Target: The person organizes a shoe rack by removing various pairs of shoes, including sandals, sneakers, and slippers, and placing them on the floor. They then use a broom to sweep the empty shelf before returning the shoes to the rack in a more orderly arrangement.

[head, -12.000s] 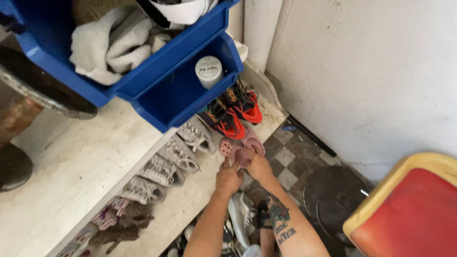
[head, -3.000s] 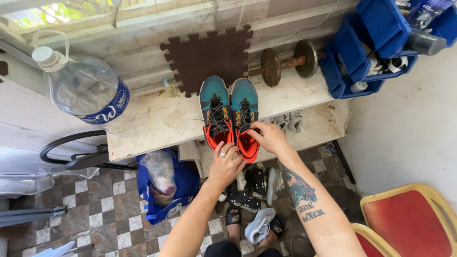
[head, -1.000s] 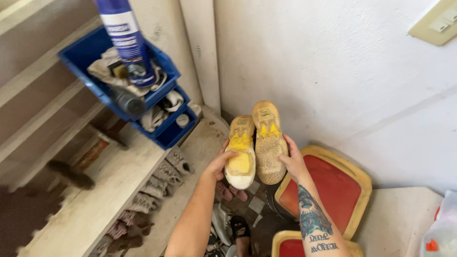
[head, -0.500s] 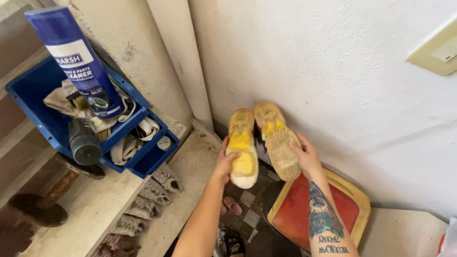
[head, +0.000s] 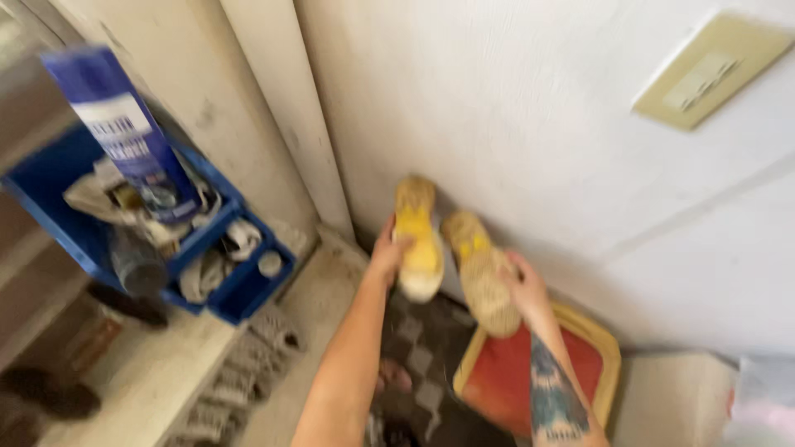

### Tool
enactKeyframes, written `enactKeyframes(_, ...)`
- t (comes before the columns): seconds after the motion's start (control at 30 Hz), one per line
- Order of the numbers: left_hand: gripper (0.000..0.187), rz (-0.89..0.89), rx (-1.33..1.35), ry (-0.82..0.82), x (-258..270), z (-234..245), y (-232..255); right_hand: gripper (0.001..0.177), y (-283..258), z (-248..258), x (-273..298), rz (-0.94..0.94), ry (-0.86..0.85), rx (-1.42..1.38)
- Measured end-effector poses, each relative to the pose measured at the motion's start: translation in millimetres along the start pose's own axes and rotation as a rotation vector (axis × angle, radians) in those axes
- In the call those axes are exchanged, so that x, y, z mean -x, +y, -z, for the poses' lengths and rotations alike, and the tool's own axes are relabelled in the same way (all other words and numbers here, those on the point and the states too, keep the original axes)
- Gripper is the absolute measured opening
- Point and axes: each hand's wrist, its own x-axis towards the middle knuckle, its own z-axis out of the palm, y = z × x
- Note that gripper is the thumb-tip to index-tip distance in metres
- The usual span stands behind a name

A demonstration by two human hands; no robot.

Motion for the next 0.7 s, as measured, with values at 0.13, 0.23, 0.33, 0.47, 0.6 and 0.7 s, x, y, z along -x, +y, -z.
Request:
enactKeyframes(0.13, 0.084, 0.043, 0.010, 0.190, 27.5, 28.5, -38.6, 0.055, 0.5, -0.7, 0.6, -0.136, -0.386, -0.021)
enactKeyframes(0.23, 0.086, 0.046, 0.150, 0.506, 18.6, 20.8, -53.0, 0.054, -11.6, 8.0, -2.8, -0.057, -0.479, 0.086)
enactKeyframes(0.33, 0.084, -0.103, 0.078, 0.441, -3.9, -9.1, -42.8, 0.056, -30.7, 21.6, -9.7, -0.044, -0.275, -0.018)
enactKeyframes(0.47, 0.084, 0.094, 0.301, 0.027, -18.1, -9.5, -12.8, 0.057, -31.6, 16.9, -0.4, -0.112, -0.004, -0.250)
enactKeyframes(0.6, 0.084, 0.006, 0.024, 0.045, 18.8, 19.1, -19.7, 0.052, -10.4, 8.7, 9.0, -0.111, 0.024, -0.170)
enactKeyframes(0.7, 0.083, 0.015, 0.068, 0.119, 38.7, 36.0, -36.3, 0.053, 13.9, -8.3, 16.4, -0.153, 0.002, -0.363)
